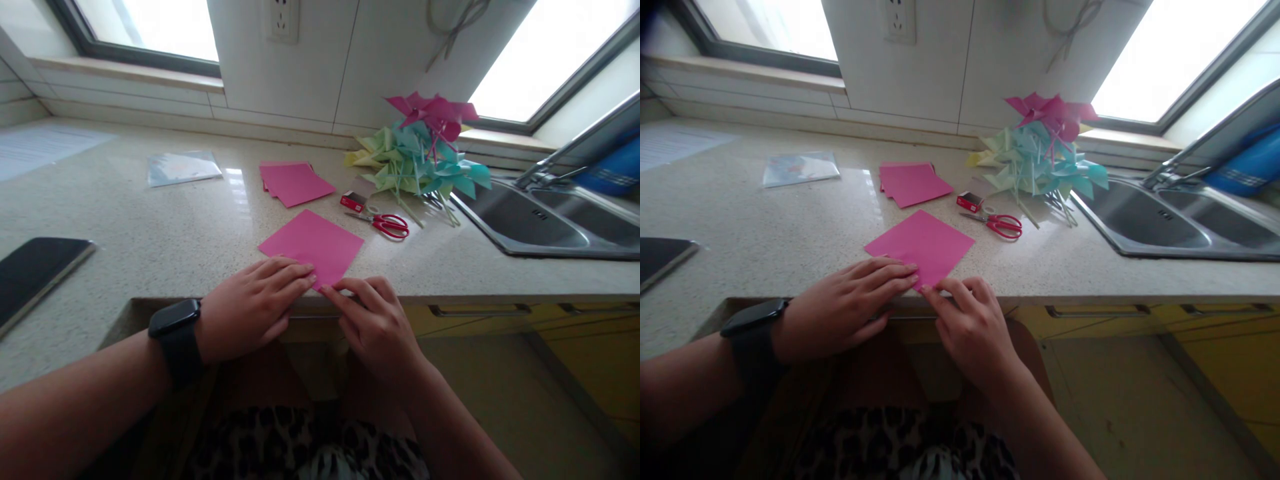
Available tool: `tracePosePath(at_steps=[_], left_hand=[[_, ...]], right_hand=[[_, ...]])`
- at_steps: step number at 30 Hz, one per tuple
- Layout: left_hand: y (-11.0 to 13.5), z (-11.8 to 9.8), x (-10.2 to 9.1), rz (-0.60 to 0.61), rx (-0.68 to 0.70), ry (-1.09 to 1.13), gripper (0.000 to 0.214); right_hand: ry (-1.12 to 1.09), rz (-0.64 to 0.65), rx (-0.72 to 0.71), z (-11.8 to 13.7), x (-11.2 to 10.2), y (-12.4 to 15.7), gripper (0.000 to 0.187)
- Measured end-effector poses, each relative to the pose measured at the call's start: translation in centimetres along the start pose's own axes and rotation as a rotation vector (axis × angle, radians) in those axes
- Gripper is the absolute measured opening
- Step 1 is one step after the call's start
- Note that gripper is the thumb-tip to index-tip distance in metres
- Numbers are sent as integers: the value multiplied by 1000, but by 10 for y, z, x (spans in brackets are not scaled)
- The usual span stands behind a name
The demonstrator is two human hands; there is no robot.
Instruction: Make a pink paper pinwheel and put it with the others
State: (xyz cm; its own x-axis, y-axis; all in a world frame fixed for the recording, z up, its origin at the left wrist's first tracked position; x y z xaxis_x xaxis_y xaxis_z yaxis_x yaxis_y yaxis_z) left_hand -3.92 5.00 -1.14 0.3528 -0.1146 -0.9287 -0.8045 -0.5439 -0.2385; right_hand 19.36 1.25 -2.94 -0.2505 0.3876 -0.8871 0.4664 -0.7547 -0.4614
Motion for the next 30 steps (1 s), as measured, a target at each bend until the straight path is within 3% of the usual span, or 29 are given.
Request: tracePosePath(at_steps=[30], left_hand=[[-2,-2,-1,-18,-8,19,52]], right_hand=[[231,61,116,14,5,-10,53]])
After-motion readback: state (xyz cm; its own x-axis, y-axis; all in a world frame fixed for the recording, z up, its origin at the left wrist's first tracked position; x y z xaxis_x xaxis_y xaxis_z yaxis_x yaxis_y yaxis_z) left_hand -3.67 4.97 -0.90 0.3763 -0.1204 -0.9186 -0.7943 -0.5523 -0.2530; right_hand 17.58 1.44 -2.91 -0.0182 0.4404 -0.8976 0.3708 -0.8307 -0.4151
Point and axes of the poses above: each hand's wrist, its own y-axis away from the middle knuckle, its own x-axis out of the palm, z = x × y, the point moved 1 cm from there along -y, towards the middle knuckle, and after that the axes turned 12 degrees about y, right-handed, at the moved point
